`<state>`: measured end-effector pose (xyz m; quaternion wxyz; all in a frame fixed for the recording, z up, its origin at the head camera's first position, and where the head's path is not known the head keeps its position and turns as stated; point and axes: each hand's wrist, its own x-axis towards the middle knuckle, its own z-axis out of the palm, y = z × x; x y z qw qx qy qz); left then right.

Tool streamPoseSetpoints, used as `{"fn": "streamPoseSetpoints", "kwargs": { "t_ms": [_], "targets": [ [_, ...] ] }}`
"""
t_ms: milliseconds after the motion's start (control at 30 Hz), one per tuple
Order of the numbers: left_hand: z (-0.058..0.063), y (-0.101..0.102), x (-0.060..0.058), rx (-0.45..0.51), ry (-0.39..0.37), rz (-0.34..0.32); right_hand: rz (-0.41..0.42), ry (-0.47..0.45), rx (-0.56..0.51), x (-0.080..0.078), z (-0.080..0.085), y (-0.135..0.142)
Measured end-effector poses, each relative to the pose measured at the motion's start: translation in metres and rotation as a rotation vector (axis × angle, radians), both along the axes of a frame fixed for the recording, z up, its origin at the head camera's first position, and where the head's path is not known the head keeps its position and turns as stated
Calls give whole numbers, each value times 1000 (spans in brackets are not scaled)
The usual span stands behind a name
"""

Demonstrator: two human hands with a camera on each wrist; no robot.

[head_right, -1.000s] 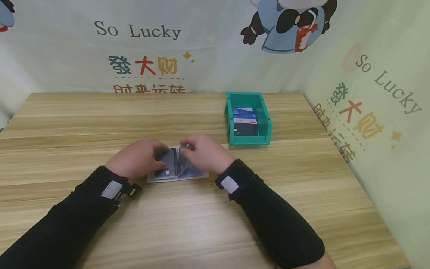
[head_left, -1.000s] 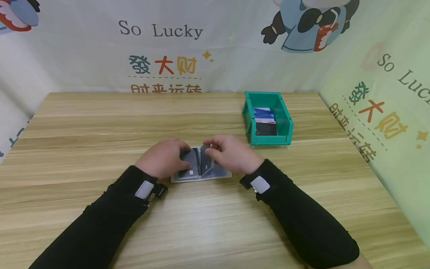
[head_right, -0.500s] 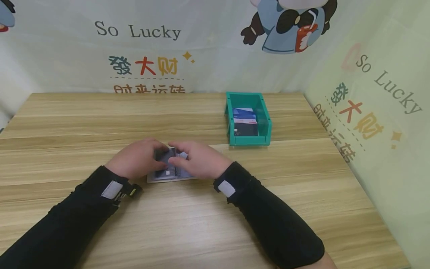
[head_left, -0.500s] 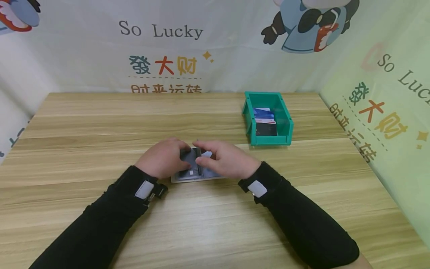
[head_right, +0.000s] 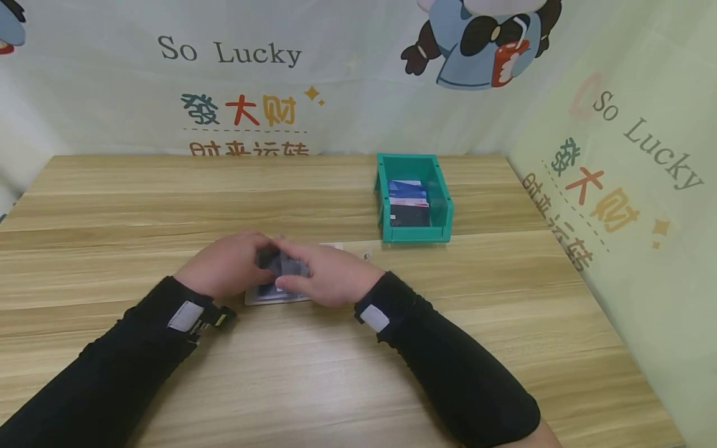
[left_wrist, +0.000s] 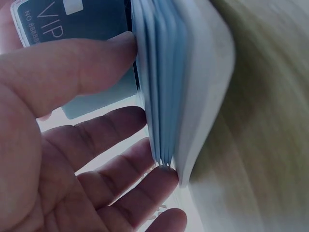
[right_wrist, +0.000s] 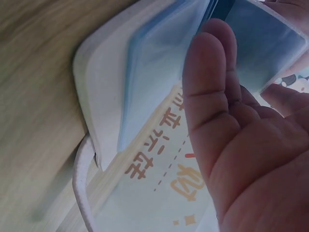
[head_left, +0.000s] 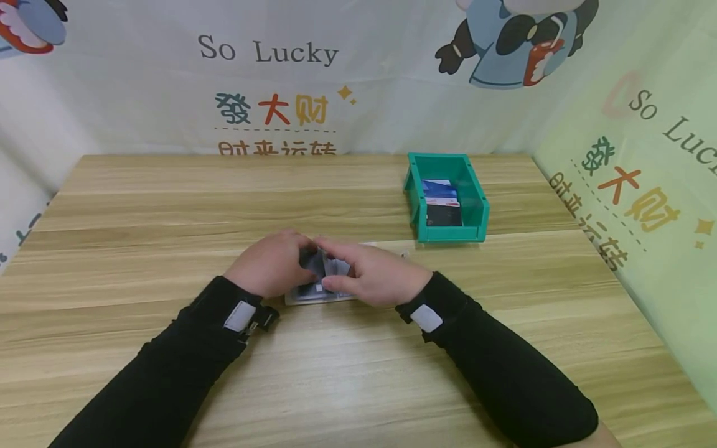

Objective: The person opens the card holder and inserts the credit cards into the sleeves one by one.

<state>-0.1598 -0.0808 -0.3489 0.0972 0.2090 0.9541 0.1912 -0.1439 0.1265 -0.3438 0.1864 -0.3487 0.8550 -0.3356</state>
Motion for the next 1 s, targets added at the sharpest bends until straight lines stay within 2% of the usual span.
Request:
{"fn": "streamPoseSetpoints", "kwargs": {
  "t_ms": [133, 400, 667, 833, 1000],
  "targets": [
    [-1, -2, -2, 13, -11, -6, -9, 9, 78, 2, 0, -1],
    [4, -5, -1, 36, -57, 0, 12, 33, 126, 2, 0, -1],
    [7, -8, -2, -32, -69, 6, 27, 90, 244, 2, 0, -3],
    [8, -8, -1, -21, -58, -21, 21, 79, 244, 2, 0, -3],
    [7, -7, 2, -18, -92, -43, -2, 67, 194, 1, 2, -1]
  ]
}}
